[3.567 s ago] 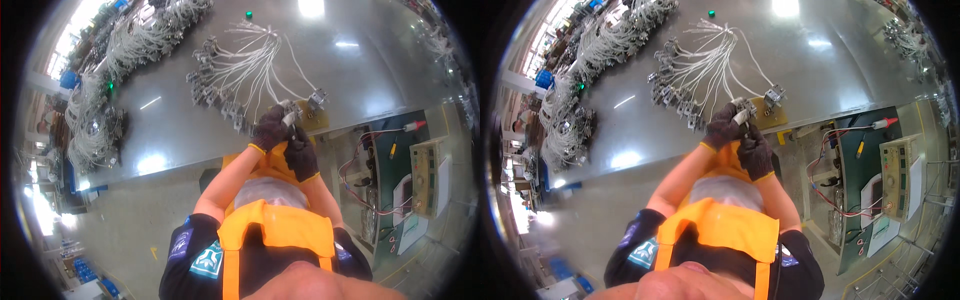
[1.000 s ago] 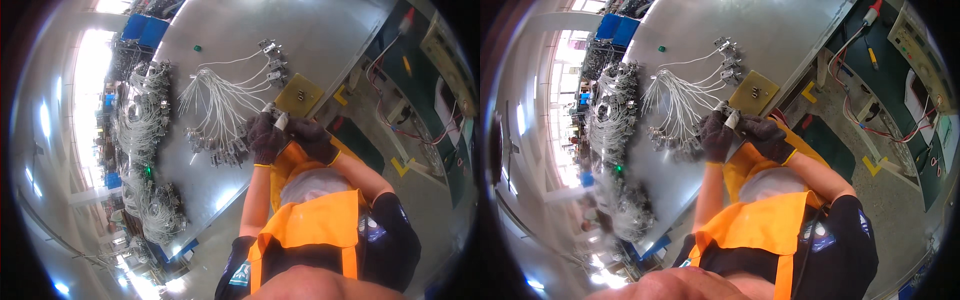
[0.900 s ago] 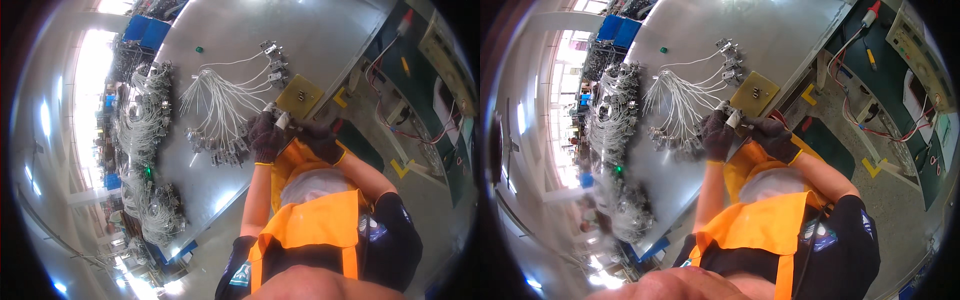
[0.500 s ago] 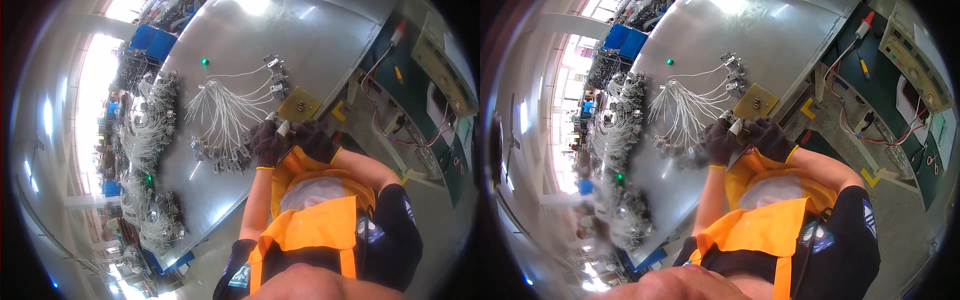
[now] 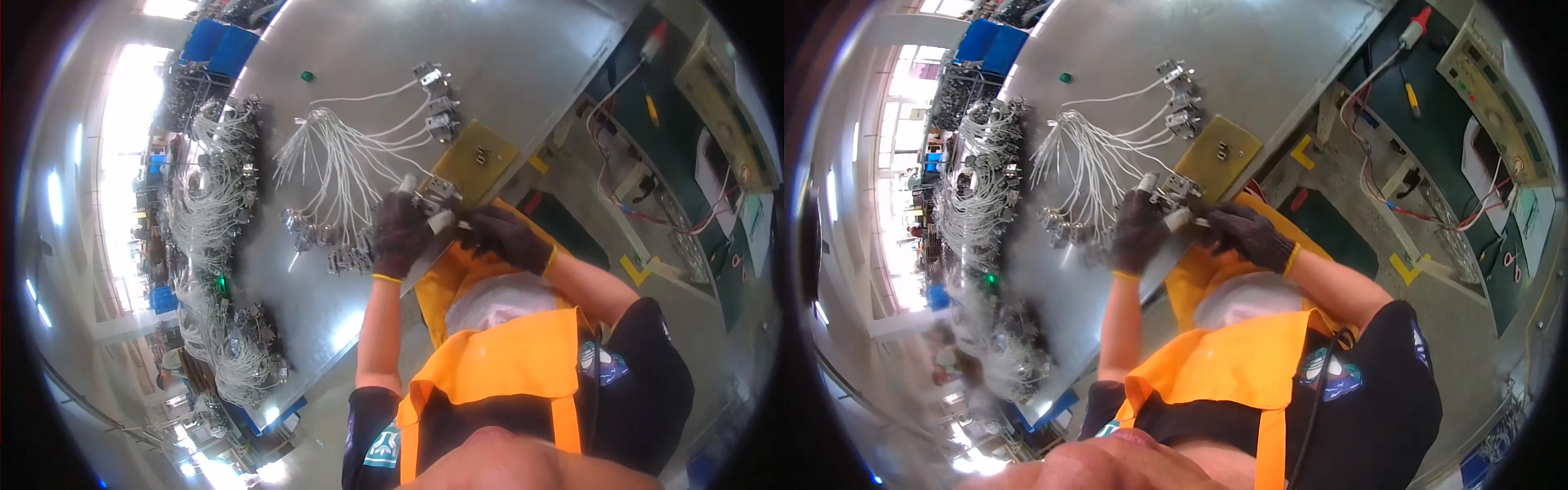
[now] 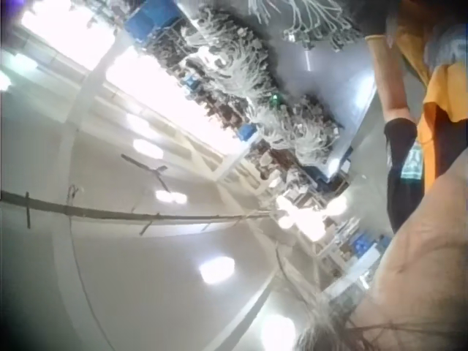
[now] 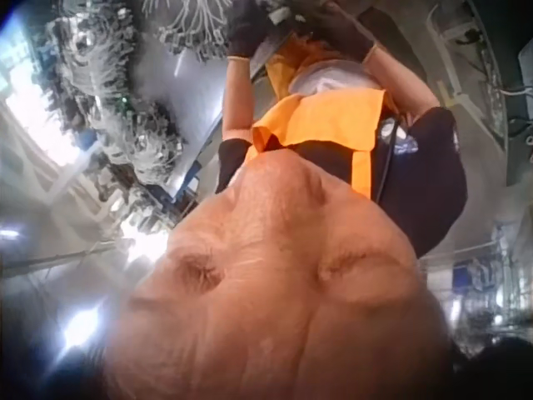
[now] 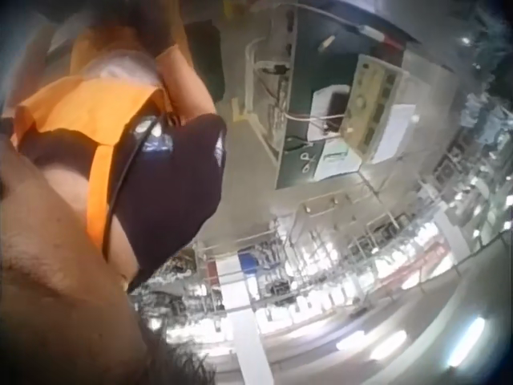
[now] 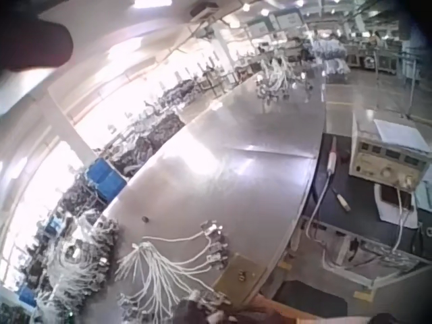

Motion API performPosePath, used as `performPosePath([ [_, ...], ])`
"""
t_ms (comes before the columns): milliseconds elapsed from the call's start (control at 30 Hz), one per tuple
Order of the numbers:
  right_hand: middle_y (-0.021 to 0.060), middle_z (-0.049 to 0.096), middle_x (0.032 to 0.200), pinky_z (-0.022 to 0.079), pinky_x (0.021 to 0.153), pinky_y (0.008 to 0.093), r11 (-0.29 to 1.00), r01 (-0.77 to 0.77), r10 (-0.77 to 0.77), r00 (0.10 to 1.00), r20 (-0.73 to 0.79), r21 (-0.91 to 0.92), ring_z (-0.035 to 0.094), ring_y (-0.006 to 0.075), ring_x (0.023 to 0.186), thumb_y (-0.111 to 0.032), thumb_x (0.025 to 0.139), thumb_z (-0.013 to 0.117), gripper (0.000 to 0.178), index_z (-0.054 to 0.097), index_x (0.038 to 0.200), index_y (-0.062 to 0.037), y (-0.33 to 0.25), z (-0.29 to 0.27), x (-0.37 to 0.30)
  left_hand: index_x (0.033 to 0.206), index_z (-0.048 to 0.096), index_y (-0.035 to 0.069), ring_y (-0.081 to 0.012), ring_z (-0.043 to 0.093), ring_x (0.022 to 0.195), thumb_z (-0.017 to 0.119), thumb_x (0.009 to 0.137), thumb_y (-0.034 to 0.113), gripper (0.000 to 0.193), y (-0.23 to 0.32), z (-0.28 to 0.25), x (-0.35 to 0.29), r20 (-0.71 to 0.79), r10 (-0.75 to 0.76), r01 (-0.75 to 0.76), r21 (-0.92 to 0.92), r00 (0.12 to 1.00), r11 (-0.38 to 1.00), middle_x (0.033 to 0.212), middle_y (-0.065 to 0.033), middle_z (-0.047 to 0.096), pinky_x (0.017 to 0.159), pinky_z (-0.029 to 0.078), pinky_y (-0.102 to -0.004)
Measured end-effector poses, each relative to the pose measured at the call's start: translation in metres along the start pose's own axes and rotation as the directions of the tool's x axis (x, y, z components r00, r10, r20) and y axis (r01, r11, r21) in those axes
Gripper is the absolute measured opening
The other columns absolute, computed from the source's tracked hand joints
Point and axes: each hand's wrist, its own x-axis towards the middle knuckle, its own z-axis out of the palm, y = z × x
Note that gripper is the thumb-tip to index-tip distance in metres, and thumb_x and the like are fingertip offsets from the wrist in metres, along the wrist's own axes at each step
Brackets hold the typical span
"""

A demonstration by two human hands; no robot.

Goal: Manually assembling and organizing wire harnesses into connectors at a factory workbench.

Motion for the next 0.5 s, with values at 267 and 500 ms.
performPosePath([
  [267, 0.004, 0.069, 0.109, 0.057, 0.085, 0.0307, 0.937, 0.31, -0.33, 0.937, -0.118, -0.159, 0.068, 0.0152, 0.097, -0.015, 0.104, 0.06, 0.021, 0.066, 0.121, -0.0025, -0.024, -0.022, 0.069, 0.136, 0.059, 0.004, -0.0249, 0.067, 0.103, 0.079, 0.085, 0.011, 0.055, -0.005, 0.017, -0.018, -0.126, -0.103, 0.085, -0.138, 0.987, 0.987, 0.109, -0.0129, 0.067, 0.092, 0.052, -0.0368],
  [500, 0.0048, 0.072, 0.104, 0.058, 0.074, 0.0271, 0.987, 0.155, -0.162, 0.966, -0.199, -0.05, 0.067, 0.0113, 0.082, -0.019, 0.106, 0.059, 0.027, 0.063, 0.126, -0.0027, -0.042, -0.01, 0.043, 0.137, 0.058, 0.003, -0.0205, 0.066, 0.108, 0.076, 0.089, 0.009, 0.053, 0.002, 0.033, -0.007, -0.125, -0.226, 0.149, -0.446, 0.966, 0.882, 0.116, -0.013, 0.067, 0.094, 0.053, -0.0341],
])
